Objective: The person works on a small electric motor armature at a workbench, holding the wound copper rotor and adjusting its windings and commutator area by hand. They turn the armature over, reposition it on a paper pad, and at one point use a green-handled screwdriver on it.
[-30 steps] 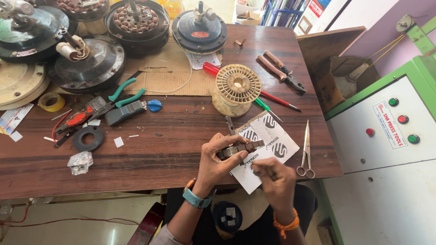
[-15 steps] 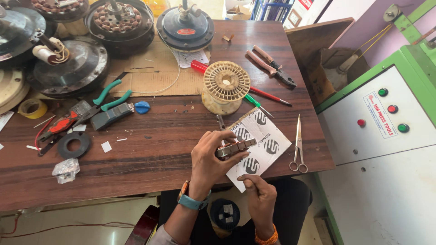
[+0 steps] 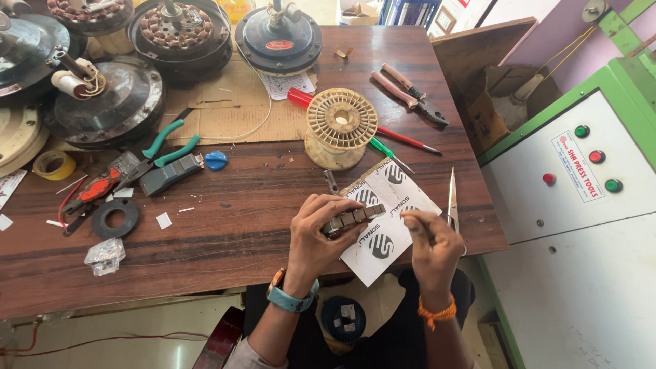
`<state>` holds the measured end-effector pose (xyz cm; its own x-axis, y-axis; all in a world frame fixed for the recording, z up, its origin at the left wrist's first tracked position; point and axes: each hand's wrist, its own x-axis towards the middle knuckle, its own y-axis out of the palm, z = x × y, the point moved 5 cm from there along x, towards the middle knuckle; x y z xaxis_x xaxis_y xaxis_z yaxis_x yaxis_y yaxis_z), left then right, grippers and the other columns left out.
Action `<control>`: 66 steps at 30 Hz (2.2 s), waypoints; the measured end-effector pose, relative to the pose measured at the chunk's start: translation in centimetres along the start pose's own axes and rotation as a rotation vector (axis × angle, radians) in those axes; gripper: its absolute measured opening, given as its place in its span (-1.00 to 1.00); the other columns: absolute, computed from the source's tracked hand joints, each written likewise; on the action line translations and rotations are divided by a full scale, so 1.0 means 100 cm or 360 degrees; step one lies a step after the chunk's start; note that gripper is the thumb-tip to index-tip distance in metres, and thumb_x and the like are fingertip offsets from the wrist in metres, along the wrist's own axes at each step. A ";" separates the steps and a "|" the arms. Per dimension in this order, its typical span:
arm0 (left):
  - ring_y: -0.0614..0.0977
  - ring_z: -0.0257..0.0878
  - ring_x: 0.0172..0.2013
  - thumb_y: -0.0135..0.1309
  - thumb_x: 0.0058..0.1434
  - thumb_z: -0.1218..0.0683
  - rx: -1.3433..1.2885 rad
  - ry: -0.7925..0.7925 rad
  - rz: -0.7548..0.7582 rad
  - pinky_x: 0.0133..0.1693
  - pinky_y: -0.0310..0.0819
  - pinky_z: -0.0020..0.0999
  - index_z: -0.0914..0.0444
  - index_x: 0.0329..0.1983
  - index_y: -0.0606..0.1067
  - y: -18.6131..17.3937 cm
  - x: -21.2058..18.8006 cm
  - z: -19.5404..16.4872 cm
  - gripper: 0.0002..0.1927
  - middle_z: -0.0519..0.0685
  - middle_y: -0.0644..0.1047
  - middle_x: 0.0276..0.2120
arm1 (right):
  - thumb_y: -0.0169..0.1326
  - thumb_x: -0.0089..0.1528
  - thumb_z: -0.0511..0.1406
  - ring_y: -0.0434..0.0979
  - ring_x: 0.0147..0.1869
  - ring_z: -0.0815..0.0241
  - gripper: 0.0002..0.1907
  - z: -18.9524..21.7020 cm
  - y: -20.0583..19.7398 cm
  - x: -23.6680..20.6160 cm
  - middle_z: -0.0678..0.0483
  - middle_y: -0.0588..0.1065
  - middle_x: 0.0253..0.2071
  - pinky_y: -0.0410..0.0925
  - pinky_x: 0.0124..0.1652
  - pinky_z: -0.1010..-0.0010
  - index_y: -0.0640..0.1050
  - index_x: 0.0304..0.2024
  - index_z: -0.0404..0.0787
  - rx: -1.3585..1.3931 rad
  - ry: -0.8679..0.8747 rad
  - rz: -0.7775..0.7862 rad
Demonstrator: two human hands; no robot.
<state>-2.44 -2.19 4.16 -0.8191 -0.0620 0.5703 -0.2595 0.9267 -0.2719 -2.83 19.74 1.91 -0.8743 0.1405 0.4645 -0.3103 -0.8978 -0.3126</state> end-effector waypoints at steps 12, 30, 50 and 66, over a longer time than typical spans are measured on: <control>0.57 -0.31 -0.26 0.45 -0.02 0.08 -0.0027 0.0021 0.0013 -0.23 0.58 -0.42 0.09 -0.12 0.67 -0.003 0.001 0.002 -0.64 -0.17 0.68 -0.20 | 0.30 0.21 -0.39 0.20 -0.56 0.58 -0.88 0.040 0.025 0.055 0.25 0.42 -0.60 0.05 -0.57 0.59 0.66 -0.20 -0.27 -0.0194 -0.0360 0.0320; 0.66 -0.19 -0.04 0.35 0.05 -0.13 -0.0839 -0.0446 0.0382 -0.07 0.63 -0.31 0.26 0.17 0.56 0.002 -0.011 0.029 -0.35 0.01 0.59 -0.01 | 0.24 0.21 -0.36 0.67 -0.36 0.30 -0.88 0.103 0.058 0.067 0.06 0.64 -0.33 0.47 -0.39 0.51 0.63 -0.20 -0.25 -0.0271 -0.0722 0.0898; 0.64 -0.27 -0.18 0.36 0.11 0.02 -0.0272 -0.0228 -0.0038 -0.11 0.58 -0.34 0.22 -0.08 0.66 -0.005 -0.009 0.011 -0.67 -0.05 0.71 -0.19 | 0.26 0.22 -0.45 0.25 -0.55 0.50 -0.88 0.007 0.052 -0.016 0.20 0.39 -0.60 0.12 -0.57 0.55 0.57 -0.39 -0.30 0.0195 -0.0129 0.0531; 0.60 -0.28 -0.21 0.45 -0.01 0.05 0.0163 0.0083 -0.0088 -0.19 0.59 -0.37 0.11 -0.15 0.66 0.003 -0.003 -0.018 -0.66 -0.17 0.65 -0.19 | 0.16 0.32 -0.34 0.38 -0.36 0.52 -0.89 -0.019 0.012 -0.023 0.17 0.54 -0.41 0.24 -0.39 0.65 0.63 -0.23 -0.28 0.0272 0.0116 0.0182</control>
<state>-1.38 -1.27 5.32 -0.7749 -0.0903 0.6256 -0.3568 0.8795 -0.3149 -1.90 19.10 -1.10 -0.9269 0.0578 0.3709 -0.1451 -0.9664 -0.2121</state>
